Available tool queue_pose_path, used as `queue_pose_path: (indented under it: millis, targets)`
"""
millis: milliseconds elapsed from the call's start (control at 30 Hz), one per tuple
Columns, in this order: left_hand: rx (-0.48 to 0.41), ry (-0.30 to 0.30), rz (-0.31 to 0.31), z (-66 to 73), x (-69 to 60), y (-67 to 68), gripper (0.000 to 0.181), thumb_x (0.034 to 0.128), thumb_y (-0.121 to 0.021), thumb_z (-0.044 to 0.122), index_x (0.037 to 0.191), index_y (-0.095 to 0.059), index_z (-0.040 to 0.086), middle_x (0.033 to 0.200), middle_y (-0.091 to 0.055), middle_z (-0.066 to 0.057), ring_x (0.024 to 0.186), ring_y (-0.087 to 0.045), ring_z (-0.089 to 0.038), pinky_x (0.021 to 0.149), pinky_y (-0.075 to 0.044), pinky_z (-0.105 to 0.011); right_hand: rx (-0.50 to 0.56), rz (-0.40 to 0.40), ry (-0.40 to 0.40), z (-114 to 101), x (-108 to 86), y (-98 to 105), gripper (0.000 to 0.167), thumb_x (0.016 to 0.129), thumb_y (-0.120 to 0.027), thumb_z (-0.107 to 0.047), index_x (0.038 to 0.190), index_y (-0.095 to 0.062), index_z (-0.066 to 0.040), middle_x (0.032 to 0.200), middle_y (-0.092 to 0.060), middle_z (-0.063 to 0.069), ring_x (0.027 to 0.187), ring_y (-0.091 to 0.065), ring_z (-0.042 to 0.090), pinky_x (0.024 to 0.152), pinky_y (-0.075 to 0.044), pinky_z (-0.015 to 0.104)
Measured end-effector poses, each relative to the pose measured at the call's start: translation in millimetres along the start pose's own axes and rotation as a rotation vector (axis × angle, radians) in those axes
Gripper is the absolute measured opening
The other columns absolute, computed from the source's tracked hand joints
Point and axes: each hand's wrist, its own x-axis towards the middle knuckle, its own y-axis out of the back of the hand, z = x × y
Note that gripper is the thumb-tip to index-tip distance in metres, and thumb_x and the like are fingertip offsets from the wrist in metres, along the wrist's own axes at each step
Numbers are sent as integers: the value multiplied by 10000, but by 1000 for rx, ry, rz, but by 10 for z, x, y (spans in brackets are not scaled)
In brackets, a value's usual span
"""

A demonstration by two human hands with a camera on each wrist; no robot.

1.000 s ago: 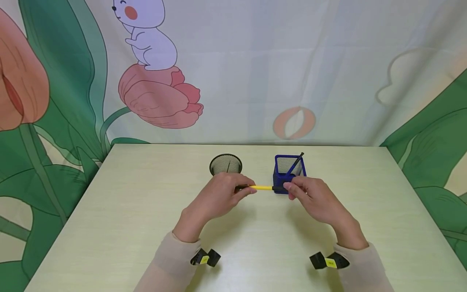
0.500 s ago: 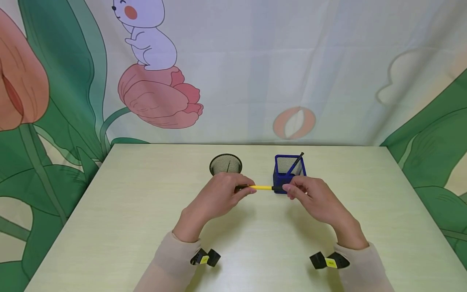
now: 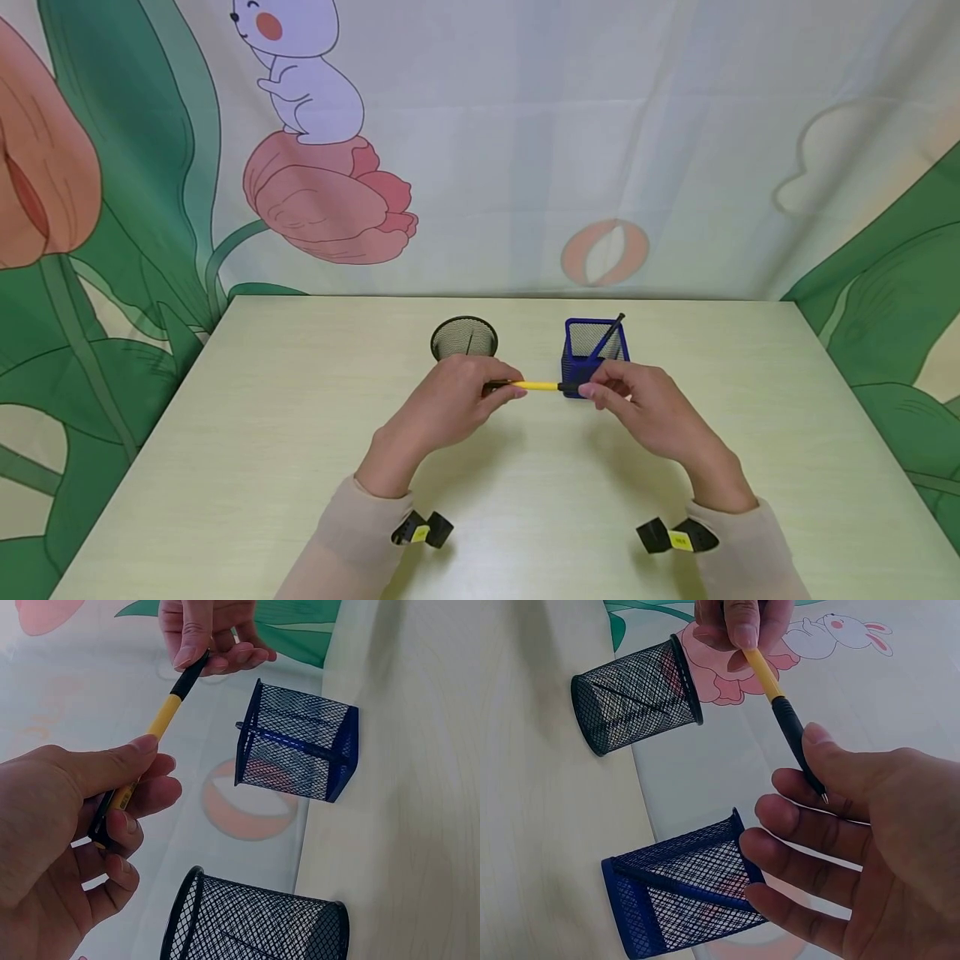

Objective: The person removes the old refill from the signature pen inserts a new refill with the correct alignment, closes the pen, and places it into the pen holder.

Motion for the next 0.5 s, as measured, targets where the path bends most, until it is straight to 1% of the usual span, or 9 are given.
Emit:
queue_pose_path:
  millis: [167, 300, 500]
  targets:
    - [3, -3, 0, -1, 2, -1, 139, 978, -733, 249, 1058, -807, 163, 875, -744, 80, 699, -560, -50, 657, -485, -208, 1, -6, -8, -3, 3, 1, 156, 1027, -659, -296, 935, -696, -176, 822, -665, -52, 811, -639, 147, 701, -498, 301]
    - [3, -7, 0, 1, 5, -2, 139, 976, -736, 239, 1061, -808, 156, 896, -766, 47, 711, -575, -52, 668, -489, -213, 2, -5, -3, -5, -1, 2, 136, 1019, -672, -288, 944, -709, -181, 825, -674, -58, 810, -640, 130, 701, -506, 299]
    - [10, 1, -4, 9, 6, -1, 157, 983, -726, 267, 1069, -808, 164, 908, -756, 78, 724, -589, -41, 677, -499, -217, -1, 4, 6, -7, -7, 5, 113, 1008, -691, -272, 952, -729, -182, 836, -690, -65, 826, -660, 159, 712, -516, 300]
